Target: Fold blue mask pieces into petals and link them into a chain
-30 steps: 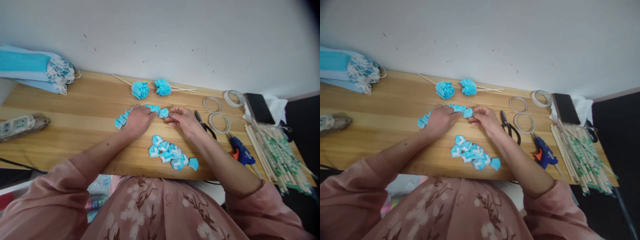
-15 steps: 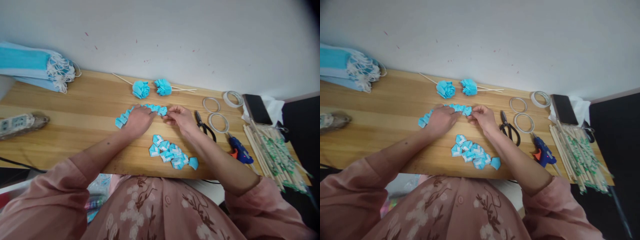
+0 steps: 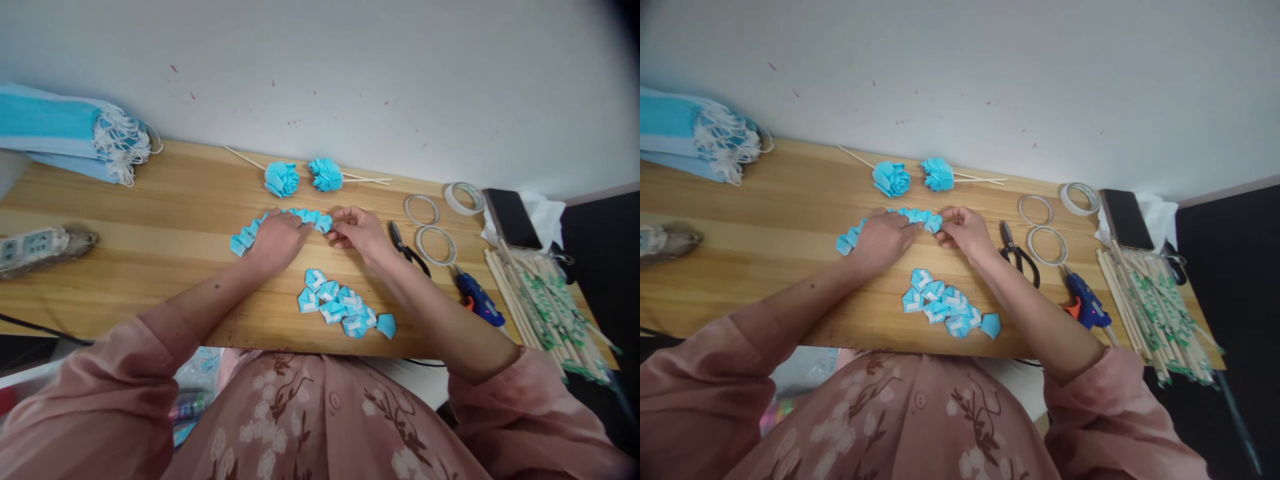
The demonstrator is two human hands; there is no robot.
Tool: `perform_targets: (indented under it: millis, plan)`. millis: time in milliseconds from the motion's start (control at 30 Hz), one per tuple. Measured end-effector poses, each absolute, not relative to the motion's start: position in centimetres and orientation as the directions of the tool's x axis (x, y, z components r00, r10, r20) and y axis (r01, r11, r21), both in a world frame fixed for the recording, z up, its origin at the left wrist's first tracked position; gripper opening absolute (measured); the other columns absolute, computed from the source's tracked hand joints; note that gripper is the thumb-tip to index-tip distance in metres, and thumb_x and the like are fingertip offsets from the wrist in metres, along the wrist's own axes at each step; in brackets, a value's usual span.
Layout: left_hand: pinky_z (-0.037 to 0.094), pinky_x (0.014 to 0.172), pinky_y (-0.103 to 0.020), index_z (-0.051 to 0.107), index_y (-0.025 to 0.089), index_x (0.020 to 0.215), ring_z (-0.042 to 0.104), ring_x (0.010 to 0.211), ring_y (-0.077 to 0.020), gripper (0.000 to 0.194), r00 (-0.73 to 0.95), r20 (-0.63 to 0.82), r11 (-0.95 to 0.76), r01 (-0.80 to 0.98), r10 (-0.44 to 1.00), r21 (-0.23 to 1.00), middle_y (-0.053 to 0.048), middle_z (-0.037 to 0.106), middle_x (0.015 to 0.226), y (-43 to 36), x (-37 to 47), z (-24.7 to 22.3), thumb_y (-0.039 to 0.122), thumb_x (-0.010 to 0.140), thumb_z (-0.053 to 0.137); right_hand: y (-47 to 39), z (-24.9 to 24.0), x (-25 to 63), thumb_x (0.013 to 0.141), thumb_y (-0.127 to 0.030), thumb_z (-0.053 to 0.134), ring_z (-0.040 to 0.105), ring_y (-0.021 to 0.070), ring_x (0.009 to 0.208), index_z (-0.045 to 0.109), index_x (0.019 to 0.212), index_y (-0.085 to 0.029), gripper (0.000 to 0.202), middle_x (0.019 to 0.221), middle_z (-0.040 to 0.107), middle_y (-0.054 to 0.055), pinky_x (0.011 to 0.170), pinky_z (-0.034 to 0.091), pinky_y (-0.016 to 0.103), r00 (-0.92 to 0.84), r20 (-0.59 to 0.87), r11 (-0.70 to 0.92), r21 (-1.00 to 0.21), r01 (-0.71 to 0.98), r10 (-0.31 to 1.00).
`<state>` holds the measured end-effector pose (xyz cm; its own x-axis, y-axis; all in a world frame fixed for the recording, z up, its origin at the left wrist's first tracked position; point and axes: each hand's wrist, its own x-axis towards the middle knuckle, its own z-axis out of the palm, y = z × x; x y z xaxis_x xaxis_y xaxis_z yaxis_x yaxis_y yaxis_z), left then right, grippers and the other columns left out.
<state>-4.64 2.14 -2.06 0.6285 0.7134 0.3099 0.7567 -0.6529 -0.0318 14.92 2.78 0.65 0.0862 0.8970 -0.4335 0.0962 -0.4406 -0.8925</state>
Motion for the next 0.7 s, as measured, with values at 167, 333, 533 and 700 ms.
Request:
perform_targets:
  millis: [167,333,533,700]
  plan:
    - [0.040,0.071,-0.038,0.074,0.015,0.101,0.065,0.079,-0.0260,0.030,0.629,0.283,-0.649,0.760,0.724,-0.028,-0.010,0.071,0.079,2.01,-4.63,-1.85,0.018,0.100,0.045,2.93,0.36,15.15,0.085,0.001,0.060,0.066,0.0108,0.050,0.061,0.103,-0.017,0.026,0.061,0.070,-0.003,0.045,0.055,0.017,0.060,-0.407,-0.412,-0.898,0.153,0.911]
    - [0.040,0.071,-0.038,0.074,0.016,0.103,0.065,0.079,-0.0256,0.030,0.639,0.303,-0.661,0.749,0.707,-0.035,-0.009,0.071,0.080,2.02,-4.69,-1.89,0.018,0.101,0.044,2.75,0.50,15.01,0.083,0.000,0.061,0.066,0.0109,0.049,0.061,0.101,-0.017,0.024,0.060,0.069,-0.004,0.045,0.054,0.017,0.052,-0.400,-0.402,-0.895,0.193,0.915]
    - [0.039,0.069,-0.038,0.074,0.015,0.102,0.066,0.078,-0.0251,0.032,0.635,0.318,-0.663,0.748,0.704,-0.025,-0.009,0.072,0.078,2.09,-4.69,-2.08,0.019,0.102,0.043,2.56,0.72,14.81,0.082,0.001,0.060,0.063,0.0102,0.046,0.062,0.092,-0.017,0.021,0.057,0.067,-0.005,0.043,0.052,0.017,0.064,-0.391,-0.396,-0.896,0.201,0.918]
    - [0.039,0.070,-0.037,0.075,0.015,0.103,0.066,0.078,-0.0251,0.031,0.636,0.306,-0.663,0.749,0.708,-0.022,-0.009,0.072,0.079,2.10,-4.65,-1.98,0.019,0.102,0.044,2.42,0.54,14.72,0.080,0.003,0.059,0.062,0.0094,0.047,0.064,0.087,-0.017,0.022,0.057,0.066,-0.005,0.044,0.053,0.017,0.081,-0.393,-0.401,-0.896,0.192,0.916]
